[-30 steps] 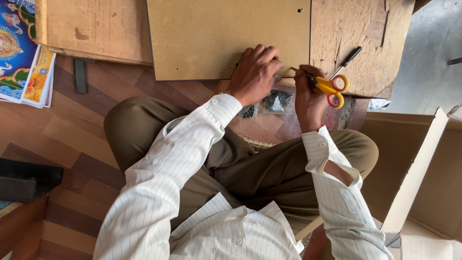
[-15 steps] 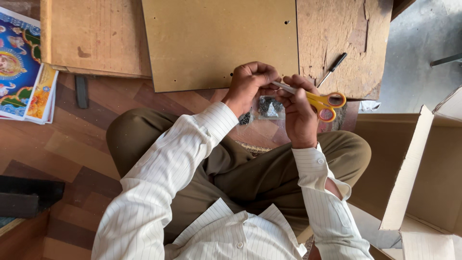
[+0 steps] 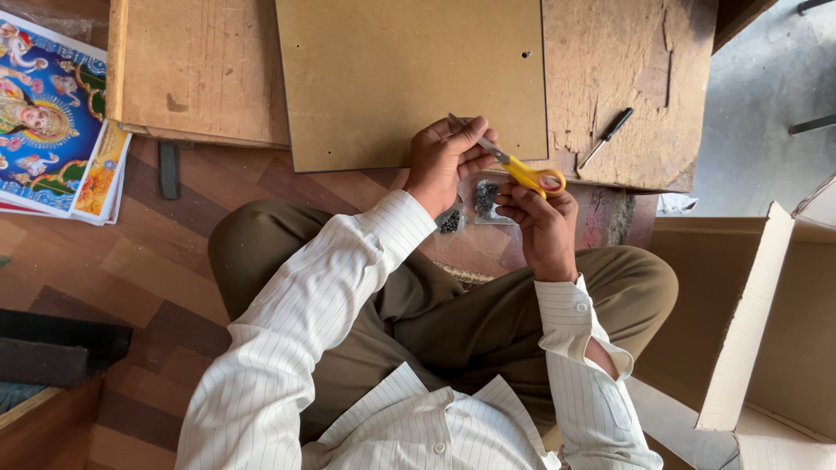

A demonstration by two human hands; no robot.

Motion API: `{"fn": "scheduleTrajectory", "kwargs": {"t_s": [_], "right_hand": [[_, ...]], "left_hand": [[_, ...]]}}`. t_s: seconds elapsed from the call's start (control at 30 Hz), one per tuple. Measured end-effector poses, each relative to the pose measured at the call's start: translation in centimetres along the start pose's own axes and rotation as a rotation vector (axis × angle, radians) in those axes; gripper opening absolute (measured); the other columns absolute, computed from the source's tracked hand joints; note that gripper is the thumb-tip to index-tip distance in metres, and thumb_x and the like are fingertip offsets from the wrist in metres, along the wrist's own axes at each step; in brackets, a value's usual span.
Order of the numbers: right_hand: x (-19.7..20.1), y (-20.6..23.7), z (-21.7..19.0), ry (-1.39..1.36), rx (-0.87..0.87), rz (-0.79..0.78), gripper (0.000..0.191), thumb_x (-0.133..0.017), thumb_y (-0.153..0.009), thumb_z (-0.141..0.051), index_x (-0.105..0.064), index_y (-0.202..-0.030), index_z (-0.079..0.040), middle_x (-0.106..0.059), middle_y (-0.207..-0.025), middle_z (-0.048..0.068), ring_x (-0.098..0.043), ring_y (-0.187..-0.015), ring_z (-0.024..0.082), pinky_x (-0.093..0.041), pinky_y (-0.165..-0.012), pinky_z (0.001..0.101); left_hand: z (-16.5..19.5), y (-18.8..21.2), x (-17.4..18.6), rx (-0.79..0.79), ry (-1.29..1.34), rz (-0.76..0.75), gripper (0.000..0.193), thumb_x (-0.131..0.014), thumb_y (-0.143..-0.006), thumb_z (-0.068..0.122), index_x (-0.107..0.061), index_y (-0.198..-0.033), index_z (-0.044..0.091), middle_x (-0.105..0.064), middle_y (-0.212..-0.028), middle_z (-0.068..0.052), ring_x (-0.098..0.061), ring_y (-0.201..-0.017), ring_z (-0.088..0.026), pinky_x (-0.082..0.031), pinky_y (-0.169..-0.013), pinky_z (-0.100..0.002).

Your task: The person sits on the floor and assembles a picture frame by inserting screws into the backboard using a screwdriver and scissors. They tighten the screws and handle the frame components to secure them together.

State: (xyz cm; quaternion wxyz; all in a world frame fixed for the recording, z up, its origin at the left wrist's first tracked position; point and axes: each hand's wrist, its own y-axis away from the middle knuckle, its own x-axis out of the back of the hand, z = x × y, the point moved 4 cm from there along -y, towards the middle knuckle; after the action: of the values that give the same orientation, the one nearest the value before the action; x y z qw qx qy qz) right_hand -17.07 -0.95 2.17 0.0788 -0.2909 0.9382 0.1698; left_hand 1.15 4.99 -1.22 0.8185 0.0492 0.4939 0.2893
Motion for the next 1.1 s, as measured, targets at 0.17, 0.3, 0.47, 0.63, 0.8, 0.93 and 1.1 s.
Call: {"fn": "scheduleTrajectory", "kwargs": {"t_s": [0.17, 0.3, 0.47, 0.63, 0.8, 0.93, 1.1], "right_hand": [[-1.1, 0.2, 0.1, 0.038, 0.036, -0.079, 0.025, -0.058, -0.108, -0.017, -0.068, -0.114, 0.005, -0.075, -0.093, 0.013, -0.073, -0.079, 0.021, -0.061, -0.073, 0.0333], [-1.4, 0.3, 1.4, 0.326, 0.055, -0.059, 0.04, -0.053, -0.112, -0.033, -0.068, -0.106, 0.004, -0.072, -0.083, 0.01, -0.069, -0.069, 0.016, -0.057, -0.061, 0.03], [0.6, -0.4, -0.3, 0.405, 0.319, 0.154, 0.042, -0.06, -0.108, -0.039, -0.072, -0.106, 0.001, -0.073, -0.084, 0.009, -0.066, -0.068, 0.013, -0.055, -0.061, 0.0279], [2.5, -0.8, -2.2, 0.15, 0.43, 0.28, 0.037, -0.064, -0.11, -0.035, -0.068, -0.096, 0.0, -0.068, -0.073, 0.009, -0.064, -0.06, 0.016, -0.051, -0.055, 0.0295], [0.2, 0.3, -1.3, 0.347, 0.538, 0.111, 0.021, -0.074, -0.109, -0.011, -0.068, -0.121, 0.006, -0.069, -0.101, 0.01, -0.063, -0.088, 0.013, -0.051, -0.077, 0.0281], [0.8, 0.4, -2.6, 0.335, 0.503, 0.277, 0.014, -0.068, -0.103, -0.004, -0.071, -0.112, 0.007, -0.072, -0.085, 0.01, -0.067, -0.071, 0.015, -0.052, -0.062, 0.027], [0.9, -0.8, -3.5, 0.237, 0.429, 0.32, 0.011, -0.066, -0.097, 0.003, -0.067, -0.107, 0.008, -0.074, -0.085, 0.011, -0.074, -0.075, 0.017, -0.063, -0.067, 0.0289]], "left_hand": [[-1.9, 0.4, -0.8, -0.058, -0.259, -0.159, 0.016, -0.076, -0.096, 0.015, -0.073, -0.103, 0.002, -0.075, -0.092, -0.007, -0.069, -0.08, -0.012, -0.057, -0.07, -0.026], [-3.9, 0.8, -1.0, -0.024, -0.284, -0.234, 0.012, -0.072, -0.094, 0.01, -0.071, -0.103, 0.001, -0.073, -0.09, -0.005, -0.064, -0.074, -0.009, -0.055, -0.065, -0.028], [-2.9, 0.1, -1.3, -0.254, -0.468, -0.324, 0.011, -0.068, -0.096, 0.007, -0.067, -0.103, 0.0, -0.073, -0.094, -0.004, -0.067, -0.084, -0.01, -0.058, -0.077, -0.027], [-4.2, 0.9, -1.4, -0.161, -0.766, -0.385, 0.014, -0.067, -0.097, 0.011, -0.068, -0.104, -0.001, -0.072, -0.091, -0.004, -0.067, -0.081, -0.009, -0.059, -0.071, -0.027], [-6.8, 2.6, -1.9, -0.074, -0.609, -0.477, 0.016, -0.069, -0.099, 0.011, -0.072, -0.103, -0.003, -0.071, -0.089, -0.004, -0.067, -0.079, -0.012, -0.057, -0.069, -0.03], [-6.2, 3.5, -2.2, -0.332, -1.005, -0.432, 0.012, -0.073, -0.094, 0.009, -0.074, -0.098, -0.001, -0.074, -0.086, -0.01, -0.07, -0.078, -0.022, -0.056, -0.071, -0.037], [-2.4, 3.1, -2.6, -0.815, -1.386, -0.216, 0.011, -0.074, -0.089, 0.007, -0.073, -0.099, 0.005, -0.072, -0.092, -0.014, -0.07, -0.083, -0.034, -0.055, -0.075, -0.044]]}}
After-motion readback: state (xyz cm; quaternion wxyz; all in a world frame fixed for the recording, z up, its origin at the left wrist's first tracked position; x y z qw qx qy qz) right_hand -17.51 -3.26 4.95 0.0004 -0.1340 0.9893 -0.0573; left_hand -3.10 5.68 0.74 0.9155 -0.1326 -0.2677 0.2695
